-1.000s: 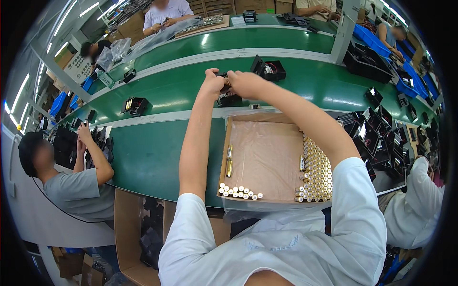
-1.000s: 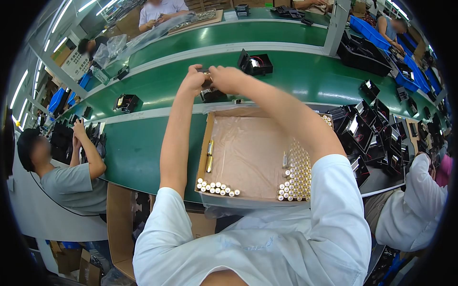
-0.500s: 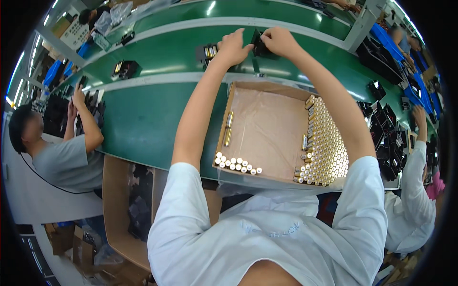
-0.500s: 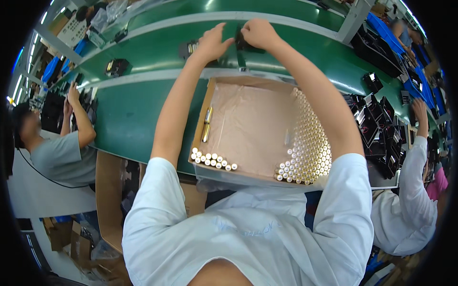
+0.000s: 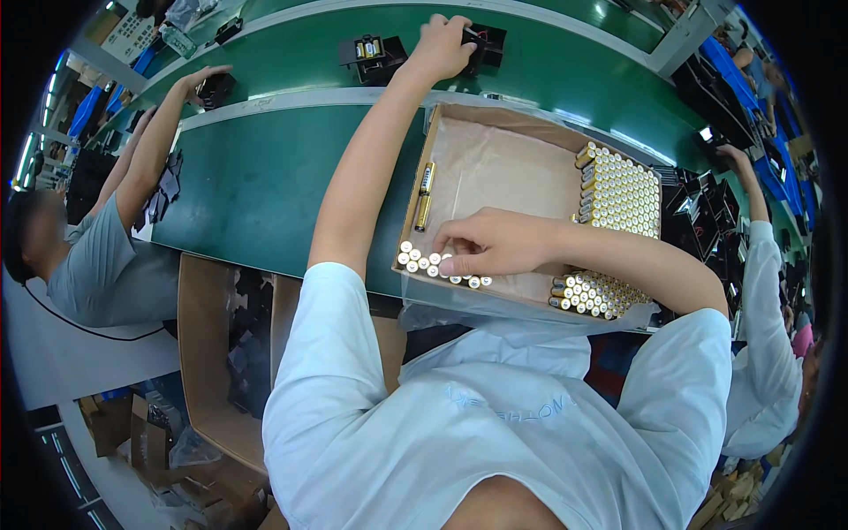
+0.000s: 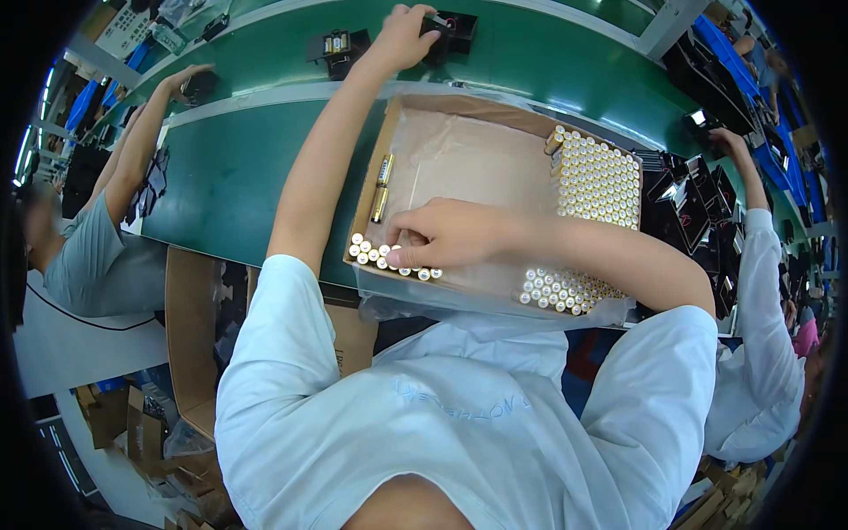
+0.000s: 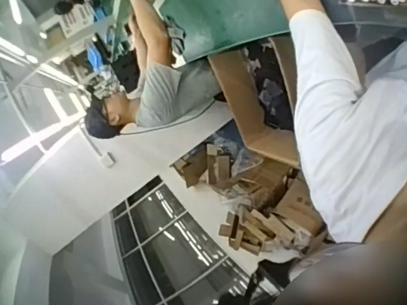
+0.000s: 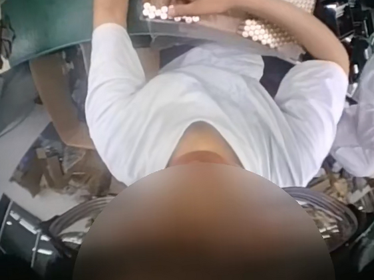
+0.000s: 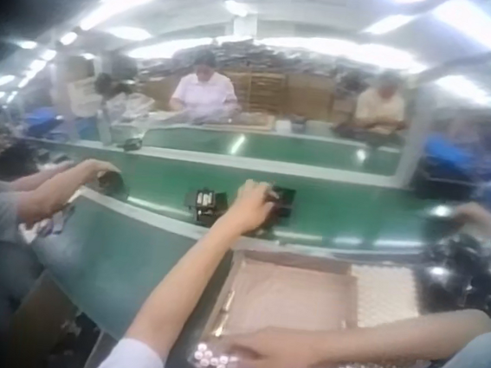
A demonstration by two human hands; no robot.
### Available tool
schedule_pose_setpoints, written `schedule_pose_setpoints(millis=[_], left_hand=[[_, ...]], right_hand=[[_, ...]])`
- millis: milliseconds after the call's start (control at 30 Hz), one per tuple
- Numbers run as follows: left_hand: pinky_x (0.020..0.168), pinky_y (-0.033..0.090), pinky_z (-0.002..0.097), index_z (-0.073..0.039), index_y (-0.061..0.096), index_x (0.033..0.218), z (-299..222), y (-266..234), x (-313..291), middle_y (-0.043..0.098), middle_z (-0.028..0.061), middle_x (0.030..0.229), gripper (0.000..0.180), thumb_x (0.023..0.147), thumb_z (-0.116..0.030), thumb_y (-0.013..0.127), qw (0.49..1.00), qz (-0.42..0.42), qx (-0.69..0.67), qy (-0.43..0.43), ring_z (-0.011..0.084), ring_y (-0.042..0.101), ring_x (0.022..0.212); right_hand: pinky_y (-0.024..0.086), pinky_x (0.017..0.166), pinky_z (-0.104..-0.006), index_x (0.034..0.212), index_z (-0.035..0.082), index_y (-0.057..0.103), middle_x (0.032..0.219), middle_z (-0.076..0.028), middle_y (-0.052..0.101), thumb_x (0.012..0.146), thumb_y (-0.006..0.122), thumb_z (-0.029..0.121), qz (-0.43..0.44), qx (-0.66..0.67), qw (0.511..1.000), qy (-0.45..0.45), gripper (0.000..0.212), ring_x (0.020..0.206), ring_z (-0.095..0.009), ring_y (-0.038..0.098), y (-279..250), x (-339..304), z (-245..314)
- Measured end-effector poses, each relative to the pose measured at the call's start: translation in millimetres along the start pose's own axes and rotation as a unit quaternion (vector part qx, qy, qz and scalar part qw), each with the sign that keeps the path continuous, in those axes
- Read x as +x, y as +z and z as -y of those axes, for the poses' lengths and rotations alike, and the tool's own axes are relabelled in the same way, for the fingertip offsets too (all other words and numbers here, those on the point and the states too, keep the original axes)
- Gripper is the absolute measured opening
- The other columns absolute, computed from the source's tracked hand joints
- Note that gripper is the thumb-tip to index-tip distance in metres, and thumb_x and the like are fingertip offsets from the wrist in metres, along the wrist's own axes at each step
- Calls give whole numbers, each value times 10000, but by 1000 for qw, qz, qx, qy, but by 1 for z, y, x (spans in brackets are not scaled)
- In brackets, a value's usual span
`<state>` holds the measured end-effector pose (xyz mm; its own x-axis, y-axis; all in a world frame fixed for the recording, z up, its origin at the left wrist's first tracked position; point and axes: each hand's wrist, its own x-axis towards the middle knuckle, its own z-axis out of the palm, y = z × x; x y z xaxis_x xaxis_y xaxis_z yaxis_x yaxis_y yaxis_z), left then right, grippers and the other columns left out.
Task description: Manually sorting and placing small cylindrical batteries into organized packaging trays on a production line.
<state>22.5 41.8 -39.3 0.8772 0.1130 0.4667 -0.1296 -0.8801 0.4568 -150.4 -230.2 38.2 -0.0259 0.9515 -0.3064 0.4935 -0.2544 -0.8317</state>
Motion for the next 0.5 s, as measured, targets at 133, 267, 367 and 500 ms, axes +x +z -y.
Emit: schedule_pose_setpoints(millis=[133, 267, 367, 500], left_hand=[[892, 516, 460, -116, 570, 1265, -20, -15, -19, 591, 208, 1119, 397, 906, -256, 669, 976, -103, 193, 0, 336, 611, 1050], [864, 537, 434, -110, 613, 1229, -13, -24, -20, 635, 217, 1086, 392, 873, -235, 719, 992, -24, 107, -69, 353, 645, 966], [853, 542, 426, -92, 634, 1191, -13, -35, -22, 657, 211, 1057, 379, 855, -228, 747, 996, -33, 31, -71, 348, 658, 928], [828, 553, 404, -62, 654, 1149, -22, -43, -22, 681, 201, 1041, 365, 841, -215, 778, 992, -42, -82, -89, 329, 674, 886]], right_hand=[[461, 640, -319, 1130, 51, 646, 762, -53, 660, 1026, 557, 303, 31, -14, 999, -35, 287, 640, -180, 570, 2, 5, -5], [463, 620, -305, 1096, 48, 658, 731, -44, 660, 1026, 566, 294, 25, -10, 996, -84, 271, 601, -171, 569, 4, 7, -11], [461, 599, -300, 1075, 47, 664, 708, -42, 656, 1027, 568, 286, 19, 11, 998, -60, 262, 568, -164, 560, 1, 6, -9], [456, 569, -291, 1046, 45, 671, 676, -40, 649, 1029, 568, 272, 16, 33, 999, -36, 249, 524, -154, 549, 0, 6, -7]])
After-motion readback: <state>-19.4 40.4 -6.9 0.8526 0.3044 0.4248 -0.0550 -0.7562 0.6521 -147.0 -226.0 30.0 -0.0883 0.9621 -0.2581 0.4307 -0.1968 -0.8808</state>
